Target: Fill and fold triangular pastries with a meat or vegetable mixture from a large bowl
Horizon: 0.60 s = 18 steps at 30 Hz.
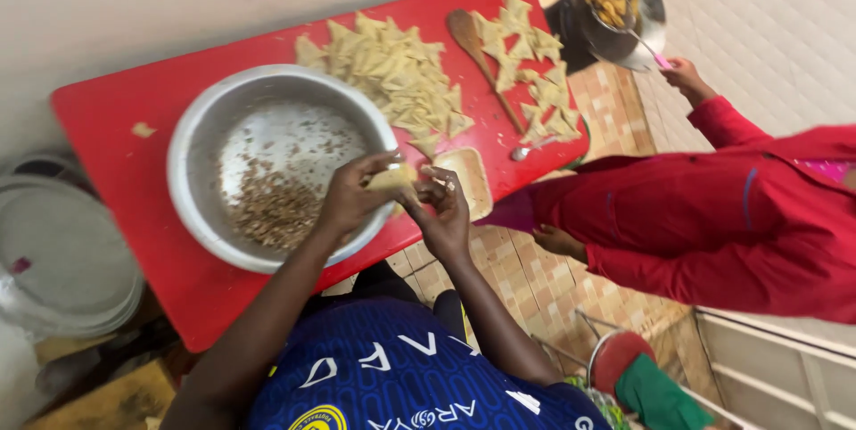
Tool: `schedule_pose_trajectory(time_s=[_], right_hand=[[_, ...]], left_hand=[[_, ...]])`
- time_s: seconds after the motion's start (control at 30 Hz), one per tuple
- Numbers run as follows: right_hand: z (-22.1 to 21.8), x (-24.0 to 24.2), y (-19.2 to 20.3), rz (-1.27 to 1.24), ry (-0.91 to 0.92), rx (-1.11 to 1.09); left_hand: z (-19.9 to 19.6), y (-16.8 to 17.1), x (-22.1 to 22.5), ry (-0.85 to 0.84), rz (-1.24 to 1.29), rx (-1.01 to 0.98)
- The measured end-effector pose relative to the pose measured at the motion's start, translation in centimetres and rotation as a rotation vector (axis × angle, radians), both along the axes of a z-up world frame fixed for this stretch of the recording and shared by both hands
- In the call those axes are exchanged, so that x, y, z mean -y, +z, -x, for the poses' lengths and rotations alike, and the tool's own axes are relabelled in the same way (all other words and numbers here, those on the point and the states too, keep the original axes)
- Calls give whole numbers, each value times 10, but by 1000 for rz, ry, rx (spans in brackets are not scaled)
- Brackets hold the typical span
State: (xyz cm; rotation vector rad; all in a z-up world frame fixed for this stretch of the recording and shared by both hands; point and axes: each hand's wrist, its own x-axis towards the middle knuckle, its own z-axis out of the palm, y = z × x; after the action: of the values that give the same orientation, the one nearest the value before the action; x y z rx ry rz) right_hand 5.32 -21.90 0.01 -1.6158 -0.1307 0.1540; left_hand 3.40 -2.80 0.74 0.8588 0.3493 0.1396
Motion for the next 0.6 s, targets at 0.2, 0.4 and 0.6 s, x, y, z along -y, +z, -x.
schedule_pose_trajectory(time_s=[0.2, 0.4, 0.6], right_hand=[[-30, 78, -25, 362, -88, -172], [-24, 95, -96, 487, -23, -202], [-11, 58, -172, 743, 375, 214]], left_hand=[[-148, -139, 66, -841, -1078, 89], [-223, -224, 124, -715, -1681, 1], [-173, -132, 93, -773, -1559, -31]])
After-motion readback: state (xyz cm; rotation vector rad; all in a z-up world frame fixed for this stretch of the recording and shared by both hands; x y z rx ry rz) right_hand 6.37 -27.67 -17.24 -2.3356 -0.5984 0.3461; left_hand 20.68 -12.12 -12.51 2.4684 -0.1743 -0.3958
